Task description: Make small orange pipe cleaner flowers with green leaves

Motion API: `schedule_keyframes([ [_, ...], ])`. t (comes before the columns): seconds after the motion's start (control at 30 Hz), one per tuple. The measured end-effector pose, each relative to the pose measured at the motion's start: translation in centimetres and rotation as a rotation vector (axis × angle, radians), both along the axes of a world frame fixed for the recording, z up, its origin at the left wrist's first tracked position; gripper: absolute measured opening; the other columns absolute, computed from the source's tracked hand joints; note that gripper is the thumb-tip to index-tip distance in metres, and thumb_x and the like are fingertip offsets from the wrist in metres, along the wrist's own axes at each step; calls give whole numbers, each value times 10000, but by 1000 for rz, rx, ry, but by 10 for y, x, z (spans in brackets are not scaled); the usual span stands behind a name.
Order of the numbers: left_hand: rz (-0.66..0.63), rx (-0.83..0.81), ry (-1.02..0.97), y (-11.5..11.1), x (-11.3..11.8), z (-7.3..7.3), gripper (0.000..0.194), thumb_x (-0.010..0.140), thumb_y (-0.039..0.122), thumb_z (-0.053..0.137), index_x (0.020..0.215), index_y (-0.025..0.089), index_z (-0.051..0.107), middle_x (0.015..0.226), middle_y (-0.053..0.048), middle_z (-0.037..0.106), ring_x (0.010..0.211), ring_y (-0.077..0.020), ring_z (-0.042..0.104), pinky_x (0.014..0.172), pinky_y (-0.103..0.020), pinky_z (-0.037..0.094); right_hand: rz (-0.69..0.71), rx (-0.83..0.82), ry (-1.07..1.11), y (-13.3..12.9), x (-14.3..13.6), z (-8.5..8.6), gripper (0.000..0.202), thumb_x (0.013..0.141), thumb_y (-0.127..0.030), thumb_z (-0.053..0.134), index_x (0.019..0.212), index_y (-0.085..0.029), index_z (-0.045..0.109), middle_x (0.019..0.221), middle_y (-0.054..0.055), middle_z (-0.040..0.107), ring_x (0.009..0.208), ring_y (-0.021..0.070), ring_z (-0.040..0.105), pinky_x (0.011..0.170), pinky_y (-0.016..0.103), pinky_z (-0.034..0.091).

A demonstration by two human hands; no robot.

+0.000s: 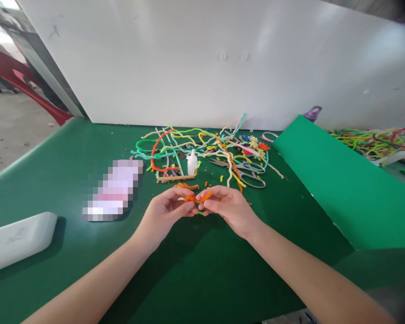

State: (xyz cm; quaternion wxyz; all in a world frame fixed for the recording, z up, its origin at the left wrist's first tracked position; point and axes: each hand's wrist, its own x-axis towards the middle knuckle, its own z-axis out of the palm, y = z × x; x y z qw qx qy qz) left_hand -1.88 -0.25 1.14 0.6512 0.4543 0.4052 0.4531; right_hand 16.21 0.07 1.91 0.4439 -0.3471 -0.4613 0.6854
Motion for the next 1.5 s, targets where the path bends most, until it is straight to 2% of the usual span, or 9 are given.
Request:
schedule_keyframes([
  [0.2,40,-35,10,1,-1,-2,226,704,215,739,913,161,673,868,-16,718,806,-152,682,810,-281,556,-78,100,-52,2,-1,-3,106,731,-263,708,811,-195,702,866,25,700,718,127,661,681,287,562],
  [0.4,109,10,70,-1,1,-3,180,705,230,730,870,165,701,917,-21,713,847,-164,676,827,-293,558,-134,47,-62,1,-4,-5,163,714,-287,721,835,-177,710,742,14,694,667,119,656,667,272,567],
  [0.6,74,280,243,-2,0,-7,79,743,180,683,817,205,694,894,-2,678,882,-143,642,799,-232,546,-235,37,-163,2,-2,-7,238,720,-306,717,910,-191,633,755,10,698,646,131,669,652,279,571],
  [0.7,42,438,345,-6,0,-7,96,783,158,632,823,218,695,919,-12,656,911,-145,619,797,-226,534,-242,143,-331,1,-1,-10,164,759,-307,672,870,-187,664,778,28,701,689,150,676,680,291,572],
  [0.77,46,467,378,-7,0,-7,102,795,169,619,832,223,697,928,-18,647,901,-147,616,794,-235,536,-213,242,-445,0,0,-9,136,786,-282,639,882,-196,684,831,34,703,744,159,676,719,296,565],
  [0.9,100,395,345,-6,-1,-9,77,785,230,639,828,231,702,916,-18,641,884,-163,619,786,-274,558,-120,412,-564,1,2,-5,127,826,-225,578,891,-216,687,869,20,685,771,149,657,719,277,548],
  [1.1,87,292,259,-3,-1,-10,82,765,258,660,805,226,724,944,-13,642,879,-168,632,770,-285,585,-23,451,-599,2,4,-3,147,845,-198,540,904,-215,674,886,18,650,783,138,629,732,270,527],
  [1.33,-1,13,127,-2,0,-3,154,755,255,676,879,177,723,901,-9,712,790,-160,690,822,-283,568,36,286,-453,3,4,-6,92,839,-233,556,880,-200,632,824,4,628,745,129,605,741,274,501],
  [1.5,-43,-75,59,-1,-2,-5,154,760,259,678,878,168,717,905,-13,720,772,-155,698,818,-281,566,86,216,-338,5,1,-7,107,833,-293,577,852,-190,598,796,-5,587,700,117,579,729,279,499],
])
